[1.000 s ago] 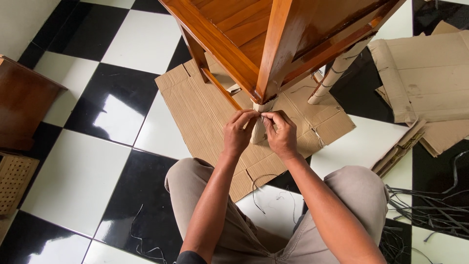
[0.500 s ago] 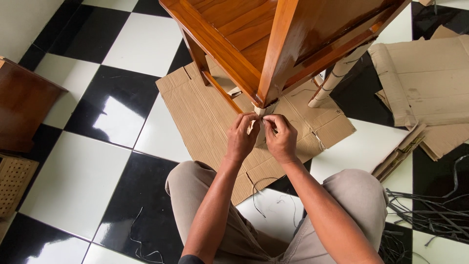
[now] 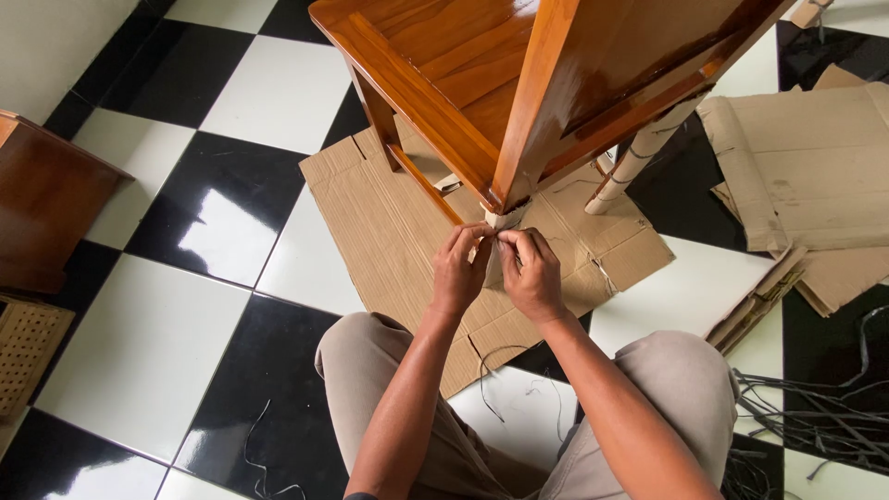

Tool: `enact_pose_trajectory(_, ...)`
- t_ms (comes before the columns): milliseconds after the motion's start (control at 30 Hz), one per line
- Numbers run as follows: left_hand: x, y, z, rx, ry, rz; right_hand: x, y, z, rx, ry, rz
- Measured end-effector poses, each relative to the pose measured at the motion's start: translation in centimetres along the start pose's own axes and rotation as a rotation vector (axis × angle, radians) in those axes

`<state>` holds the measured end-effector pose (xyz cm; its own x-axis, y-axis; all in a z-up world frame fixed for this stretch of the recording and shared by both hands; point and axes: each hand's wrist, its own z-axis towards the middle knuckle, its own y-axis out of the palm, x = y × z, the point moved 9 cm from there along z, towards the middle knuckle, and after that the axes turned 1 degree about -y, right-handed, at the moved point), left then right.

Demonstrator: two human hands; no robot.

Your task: Wrapping the legs of a wooden chair with cardboard and securing them with plastic ties.

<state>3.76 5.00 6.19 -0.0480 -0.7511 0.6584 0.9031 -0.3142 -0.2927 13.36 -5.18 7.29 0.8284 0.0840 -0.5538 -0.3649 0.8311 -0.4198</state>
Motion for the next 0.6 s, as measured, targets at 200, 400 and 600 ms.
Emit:
enact_pose_trajectory(200, -1.6, 0.4, -0.9, 0.011, -0.105, -0.035, 1.5, 0.4, -0.6, -0.052, 0.080, 0.099)
enact_pose_trajectory(400, -0.3, -0.1, -0.7, -0.030, -0.161, -0.132, 2.3, 0.8, -0.9, -0.077, 0.113, 0.115)
enact_pose_trajectory(600, -1.1, 0.1, -0.9, -0.013, -0.145, -0.119, 2.1, 0.5, -0.6, -0.089, 0.141, 0.128)
